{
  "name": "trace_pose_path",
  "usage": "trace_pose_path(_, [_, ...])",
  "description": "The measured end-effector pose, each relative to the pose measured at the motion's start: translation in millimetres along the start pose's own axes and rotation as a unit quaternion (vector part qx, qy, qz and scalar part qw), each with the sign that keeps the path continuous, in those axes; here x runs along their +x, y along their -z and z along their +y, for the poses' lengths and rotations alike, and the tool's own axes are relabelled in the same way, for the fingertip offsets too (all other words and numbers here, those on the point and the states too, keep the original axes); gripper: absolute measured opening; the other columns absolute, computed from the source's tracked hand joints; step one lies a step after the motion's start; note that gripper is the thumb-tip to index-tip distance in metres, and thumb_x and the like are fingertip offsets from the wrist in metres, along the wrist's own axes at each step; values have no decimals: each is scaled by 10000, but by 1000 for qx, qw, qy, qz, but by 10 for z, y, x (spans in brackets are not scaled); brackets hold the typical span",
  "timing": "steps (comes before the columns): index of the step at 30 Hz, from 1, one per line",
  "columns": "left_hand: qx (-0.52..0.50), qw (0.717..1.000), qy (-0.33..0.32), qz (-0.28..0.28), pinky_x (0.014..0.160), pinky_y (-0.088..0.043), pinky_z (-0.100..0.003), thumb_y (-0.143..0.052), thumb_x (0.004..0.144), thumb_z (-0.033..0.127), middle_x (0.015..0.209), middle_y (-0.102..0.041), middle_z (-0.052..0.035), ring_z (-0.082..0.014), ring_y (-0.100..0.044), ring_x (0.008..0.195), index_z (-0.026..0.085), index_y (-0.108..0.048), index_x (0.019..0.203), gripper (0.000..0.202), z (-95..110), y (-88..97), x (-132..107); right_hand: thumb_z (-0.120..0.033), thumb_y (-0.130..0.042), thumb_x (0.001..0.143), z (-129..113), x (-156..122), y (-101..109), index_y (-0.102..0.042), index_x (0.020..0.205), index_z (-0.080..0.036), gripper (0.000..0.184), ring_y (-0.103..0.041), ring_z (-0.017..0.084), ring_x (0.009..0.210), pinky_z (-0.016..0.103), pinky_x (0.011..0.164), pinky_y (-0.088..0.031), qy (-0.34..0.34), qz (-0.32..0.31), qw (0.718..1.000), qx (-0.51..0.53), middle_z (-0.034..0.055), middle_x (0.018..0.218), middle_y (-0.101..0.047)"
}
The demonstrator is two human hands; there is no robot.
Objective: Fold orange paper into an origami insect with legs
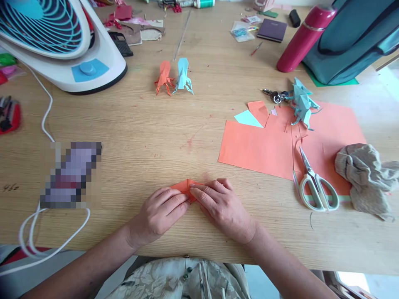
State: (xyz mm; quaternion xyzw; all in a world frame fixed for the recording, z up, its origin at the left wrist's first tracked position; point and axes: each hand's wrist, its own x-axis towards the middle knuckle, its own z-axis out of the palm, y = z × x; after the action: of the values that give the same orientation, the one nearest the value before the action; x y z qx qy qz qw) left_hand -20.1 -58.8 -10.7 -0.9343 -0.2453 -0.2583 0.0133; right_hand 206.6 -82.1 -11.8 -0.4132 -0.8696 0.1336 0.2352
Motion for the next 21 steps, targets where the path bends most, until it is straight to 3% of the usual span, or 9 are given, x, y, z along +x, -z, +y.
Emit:
trace_pose_path(5, [4,1000,14,-8,788,-553,-330,-542,996,97,907,-729,-43,-178,-654,859,147,-673,892,175,11,20,-7,-151,-556,1026,-19,-20,6,-656,1233,-156,230,-594,230,1036,410,852,-406,35,16,999,-26,115,1264,-725])
trace_pose_path(16, [-12,1000,3,-18,818,-545,-349,-543,993,80,931,-745,-41,-177,-659,871,151,-666,878,183,2,29,-3,-118,-425,1050,-27,36,21,-669,1157,-111,267,-583,206,879,381,797,-423,70,-12,997,-6,120,1049,-708])
trace_pose_path(21, [-22,999,18,-28,827,-541,-345,-520,1003,81,911,-737,-33,-169,-654,855,154,-664,879,204,1,36,8,-77,-478,1021,-32,53,8,-676,1066,-114,206,-572,188,835,378,789,-409,69,9,998,-10,102,1023,-712])
